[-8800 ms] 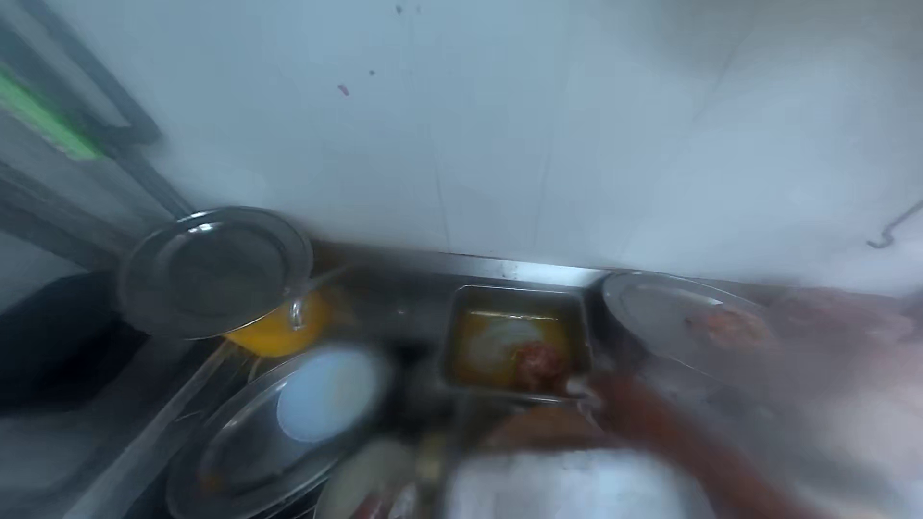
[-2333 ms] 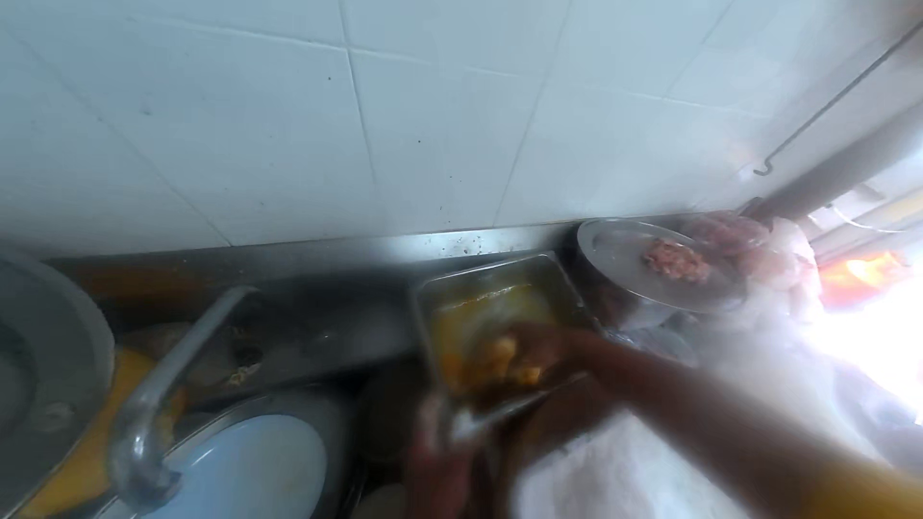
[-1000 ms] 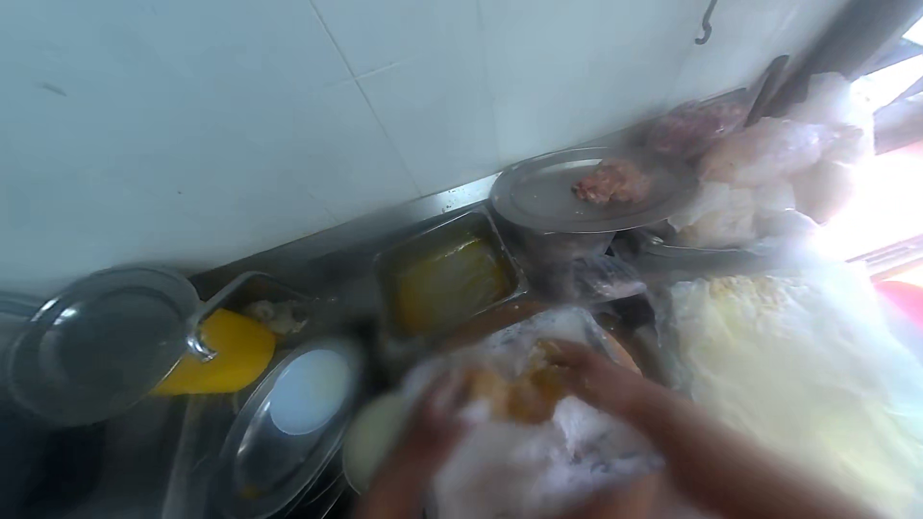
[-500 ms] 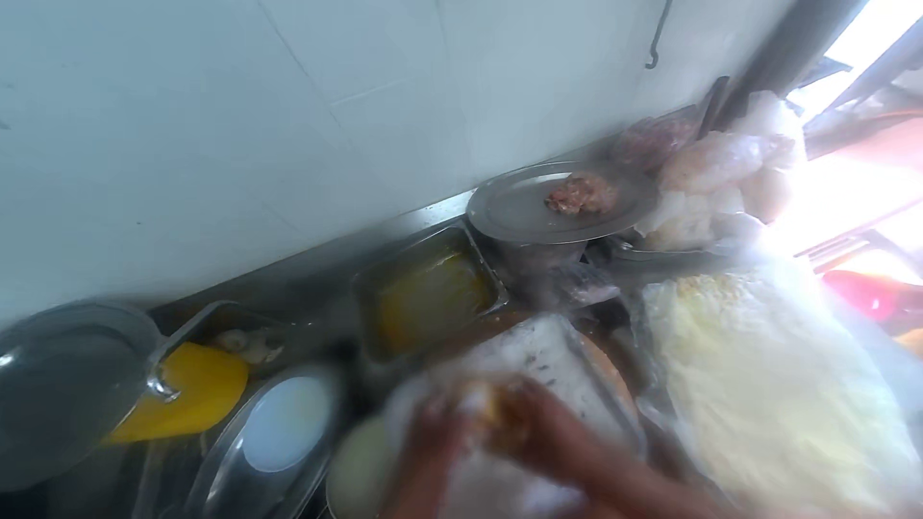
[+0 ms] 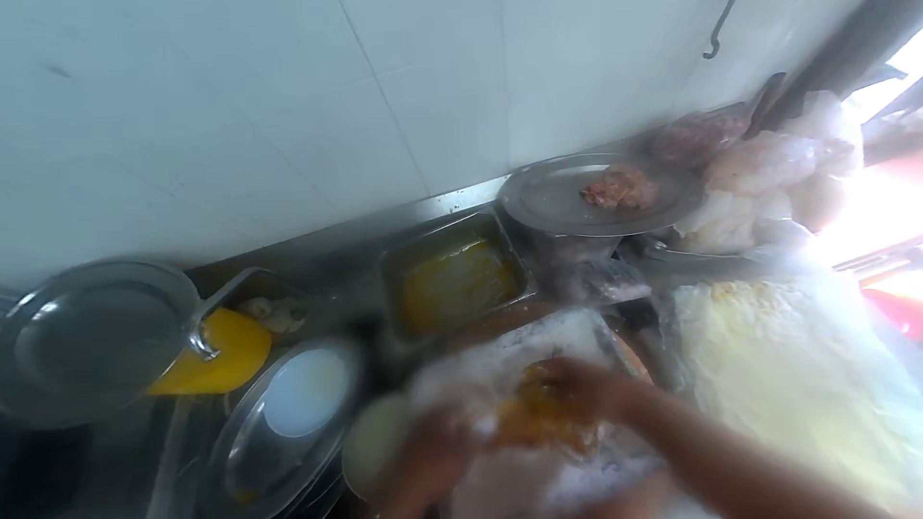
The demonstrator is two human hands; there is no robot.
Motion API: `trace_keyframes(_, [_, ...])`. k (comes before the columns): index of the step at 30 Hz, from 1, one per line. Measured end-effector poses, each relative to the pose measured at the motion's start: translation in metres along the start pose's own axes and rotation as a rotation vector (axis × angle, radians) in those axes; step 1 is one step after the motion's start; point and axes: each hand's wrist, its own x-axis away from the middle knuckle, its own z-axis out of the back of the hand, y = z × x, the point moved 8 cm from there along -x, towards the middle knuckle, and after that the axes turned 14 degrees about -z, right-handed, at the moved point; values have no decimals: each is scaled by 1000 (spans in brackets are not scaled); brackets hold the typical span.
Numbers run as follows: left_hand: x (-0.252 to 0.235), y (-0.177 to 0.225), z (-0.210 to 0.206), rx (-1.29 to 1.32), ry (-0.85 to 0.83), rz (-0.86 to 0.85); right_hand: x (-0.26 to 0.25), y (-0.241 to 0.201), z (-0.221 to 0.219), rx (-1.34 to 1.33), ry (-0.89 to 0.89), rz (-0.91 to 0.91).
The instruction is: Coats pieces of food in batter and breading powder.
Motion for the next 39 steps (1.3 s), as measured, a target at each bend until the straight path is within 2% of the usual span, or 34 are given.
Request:
trace_keyframes(3, [-8, 7, -3, -359, 1, 37, -12, 9, 12, 245, 208, -73])
trace_keyframes(5, [-14, 17, -5, -506, 104, -61, -9, 5, 25, 385, 393, -79])
trace_keyframes(8, [-29, 33, -18, -565, 115, -248, 4, 6, 31, 550, 563, -83])
trace_keyframes(11, [-51, 31, -37, -562, 51, -259, -7, 19, 23, 607, 587, -133])
trace_keyframes(14, [-65, 29, -36, -306, 0, -173, -15, 20, 26, 387, 556, -161])
trace_keyframes(17, [-61, 18, -23, 295, 24, -187, -2, 17, 34, 46, 312, -79])
trace_keyframes(19, [-58, 15, -16, 561, -15, -225, 8, 11, 38, 38, 209, -48])
trace_keyframes(20, [-57, 17, -9, 567, -29, -251, 11, 3, 39, 153, 206, -59])
trace_keyframes(23, [-55, 34, 20, 177, -25, -346, 24, -34, 45, 542, 258, -45])
trace_keyframes(26, [-44, 56, 36, -191, 33, -461, 40, -61, 48, 737, 343, 75])
trace_keyframes(28, [-35, 56, 21, -349, 67, -601, 40, -53, 39, 827, 429, 134])
trace_keyframes(30, [-26, 45, -8, -495, 74, -682, 34, -22, 21, 884, 503, 182])
trace_keyframes(33, [-7, 21, -41, -567, -7, -679, 39, 33, -11, 913, 469, 269])
trace_keyframes(35, [11, 14, -47, -583, -40, -679, 55, 52, -17, 897, 490, 302])
trace_keyframes(39, [22, 30, -45, -571, 130, -727, 72, 40, -2, 833, 663, 268])
